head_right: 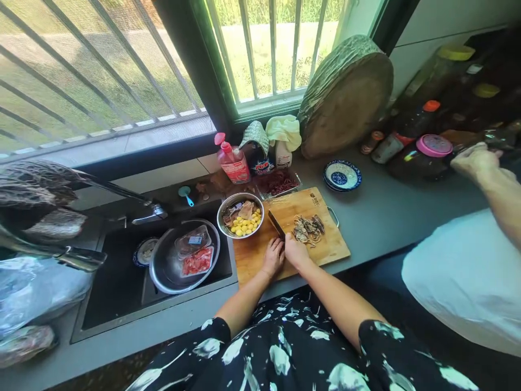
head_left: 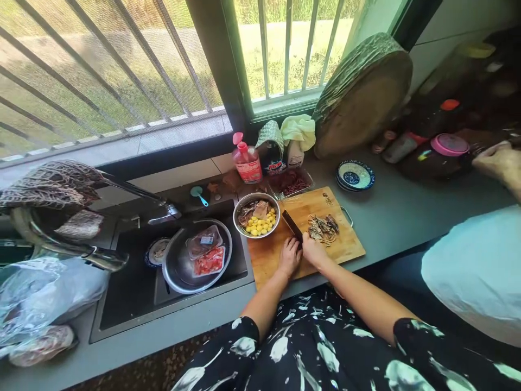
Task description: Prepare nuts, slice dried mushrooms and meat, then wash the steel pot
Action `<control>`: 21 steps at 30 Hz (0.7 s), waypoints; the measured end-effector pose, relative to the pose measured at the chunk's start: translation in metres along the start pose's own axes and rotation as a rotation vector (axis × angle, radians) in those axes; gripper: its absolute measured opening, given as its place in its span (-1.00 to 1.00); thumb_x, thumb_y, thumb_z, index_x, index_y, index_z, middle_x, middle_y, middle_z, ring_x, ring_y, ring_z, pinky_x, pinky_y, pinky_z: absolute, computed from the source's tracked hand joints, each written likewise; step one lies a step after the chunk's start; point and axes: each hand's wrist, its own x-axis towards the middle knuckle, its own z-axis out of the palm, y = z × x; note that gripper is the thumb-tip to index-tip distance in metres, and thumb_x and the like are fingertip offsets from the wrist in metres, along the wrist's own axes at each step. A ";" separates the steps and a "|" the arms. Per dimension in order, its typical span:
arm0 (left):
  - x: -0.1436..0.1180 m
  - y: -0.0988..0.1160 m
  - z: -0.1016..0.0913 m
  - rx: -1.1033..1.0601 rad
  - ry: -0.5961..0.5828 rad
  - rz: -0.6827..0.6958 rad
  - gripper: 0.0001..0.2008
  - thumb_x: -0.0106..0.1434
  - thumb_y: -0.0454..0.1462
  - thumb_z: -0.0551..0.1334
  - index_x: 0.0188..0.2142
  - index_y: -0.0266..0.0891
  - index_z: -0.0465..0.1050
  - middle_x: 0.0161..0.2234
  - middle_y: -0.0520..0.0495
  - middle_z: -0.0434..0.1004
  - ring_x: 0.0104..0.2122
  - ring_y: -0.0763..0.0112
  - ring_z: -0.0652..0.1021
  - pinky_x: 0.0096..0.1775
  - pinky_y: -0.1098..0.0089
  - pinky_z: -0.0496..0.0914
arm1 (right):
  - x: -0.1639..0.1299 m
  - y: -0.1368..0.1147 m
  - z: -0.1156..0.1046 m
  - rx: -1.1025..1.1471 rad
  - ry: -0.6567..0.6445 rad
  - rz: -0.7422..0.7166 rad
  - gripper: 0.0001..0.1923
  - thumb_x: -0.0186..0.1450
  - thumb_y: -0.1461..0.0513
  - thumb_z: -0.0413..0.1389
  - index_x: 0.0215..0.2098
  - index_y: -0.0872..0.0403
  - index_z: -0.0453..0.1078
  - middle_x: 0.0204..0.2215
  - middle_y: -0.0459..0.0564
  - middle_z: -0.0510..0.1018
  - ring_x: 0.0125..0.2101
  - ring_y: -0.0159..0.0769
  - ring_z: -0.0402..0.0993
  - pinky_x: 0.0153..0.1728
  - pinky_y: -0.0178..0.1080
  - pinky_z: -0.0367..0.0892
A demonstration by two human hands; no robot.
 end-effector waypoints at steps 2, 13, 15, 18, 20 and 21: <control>0.000 0.002 -0.002 -0.011 0.003 -0.013 -0.73 0.18 -0.30 0.07 -0.10 -0.22 0.30 -0.06 -0.13 0.33 0.03 0.24 0.25 0.02 0.10 0.22 | -0.002 0.007 0.003 -0.002 0.006 0.024 -0.74 0.27 0.25 -0.18 -0.09 0.20 0.04 -0.38 0.19 0.47 -0.32 -0.20 0.46 -0.36 -0.27 0.26; 0.003 0.007 -0.006 -0.029 0.005 -0.044 -0.77 0.16 -0.29 0.12 -0.16 -0.21 0.33 -0.07 -0.11 0.34 0.01 0.23 0.26 0.00 0.11 0.22 | -0.002 0.035 -0.004 0.060 0.063 0.064 -0.75 0.29 0.19 -0.16 -0.11 0.17 0.05 -0.40 0.12 0.47 -0.35 -0.25 0.46 -0.38 -0.30 0.22; 0.003 0.006 -0.006 -0.032 0.001 -0.048 -0.76 0.15 -0.29 0.12 -0.15 -0.22 0.33 -0.07 -0.12 0.34 0.01 0.22 0.26 -0.01 0.08 0.22 | -0.005 0.031 -0.001 0.036 0.078 0.042 -0.75 0.29 0.19 -0.18 -0.11 0.17 0.05 -0.39 0.12 0.46 -0.35 -0.24 0.46 -0.37 -0.29 0.22; 0.003 0.006 -0.005 -0.038 -0.001 -0.060 -0.74 0.14 -0.30 0.13 -0.14 -0.23 0.33 -0.06 -0.13 0.33 0.01 0.19 0.26 -0.02 0.07 0.23 | -0.008 0.021 0.007 -0.005 0.080 0.033 -0.73 0.29 0.22 -0.17 -0.09 0.19 0.04 -0.40 0.14 0.46 -0.35 -0.22 0.46 -0.37 -0.28 0.24; 0.003 0.006 -0.005 -0.036 -0.004 -0.069 -0.73 0.13 -0.31 0.13 -0.14 -0.22 0.33 -0.06 -0.12 0.32 0.01 0.18 0.25 -0.02 0.06 0.22 | -0.006 0.014 0.010 -0.008 0.060 0.045 -0.74 0.27 0.26 -0.16 -0.08 0.22 0.04 -0.42 0.16 0.46 -0.36 -0.21 0.47 -0.39 -0.27 0.25; 0.003 0.006 -0.005 -0.036 -0.010 -0.067 -0.73 0.13 -0.32 0.12 -0.14 -0.22 0.33 -0.05 -0.12 0.32 0.01 0.18 0.25 -0.02 0.06 0.22 | -0.004 0.010 0.010 0.001 0.052 0.041 -0.75 0.26 0.29 -0.15 -0.09 0.22 0.05 -0.42 0.17 0.47 -0.36 -0.21 0.47 -0.39 -0.28 0.25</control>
